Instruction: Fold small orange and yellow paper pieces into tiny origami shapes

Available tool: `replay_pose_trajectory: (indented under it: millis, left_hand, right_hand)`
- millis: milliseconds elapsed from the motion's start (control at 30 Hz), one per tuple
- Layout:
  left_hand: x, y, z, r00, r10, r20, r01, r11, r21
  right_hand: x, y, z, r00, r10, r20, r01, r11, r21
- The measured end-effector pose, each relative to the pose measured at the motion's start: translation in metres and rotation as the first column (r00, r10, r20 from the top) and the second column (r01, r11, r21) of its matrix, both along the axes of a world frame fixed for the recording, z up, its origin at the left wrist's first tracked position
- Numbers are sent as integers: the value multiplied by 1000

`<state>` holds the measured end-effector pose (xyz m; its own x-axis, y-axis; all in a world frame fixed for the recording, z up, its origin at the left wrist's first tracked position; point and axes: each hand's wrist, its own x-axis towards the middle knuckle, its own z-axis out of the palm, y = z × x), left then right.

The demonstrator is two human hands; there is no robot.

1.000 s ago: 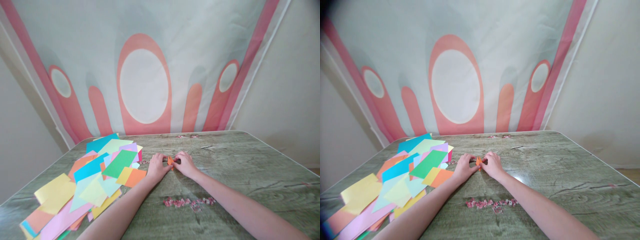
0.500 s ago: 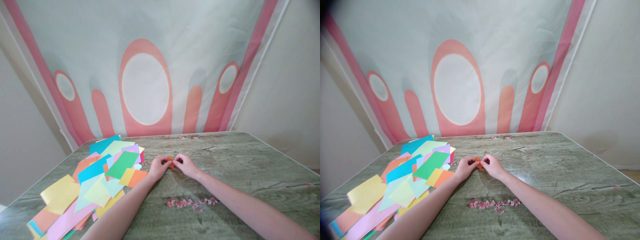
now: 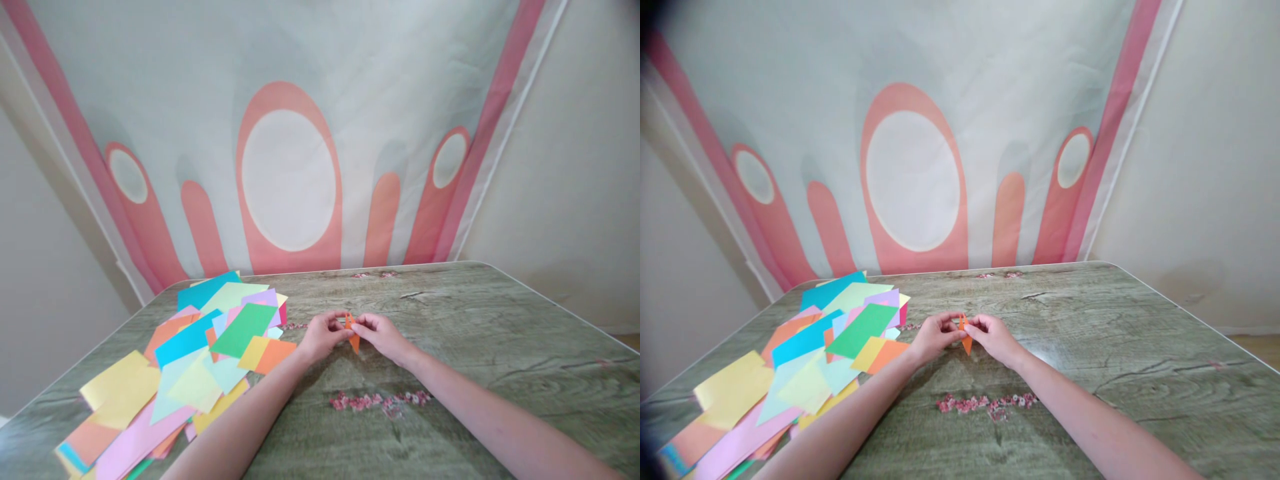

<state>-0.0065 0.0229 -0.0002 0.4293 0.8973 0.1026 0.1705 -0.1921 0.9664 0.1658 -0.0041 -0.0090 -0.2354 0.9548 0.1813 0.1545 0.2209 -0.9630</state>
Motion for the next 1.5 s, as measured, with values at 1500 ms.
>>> replay_pose_trajectory:
  millis: [1500]
  left_hand:
    - [13,-14,-5,989,138,55,-142,987,74]
  right_hand:
    - [-5,-11,-5,975,-150,166,125,980,153]
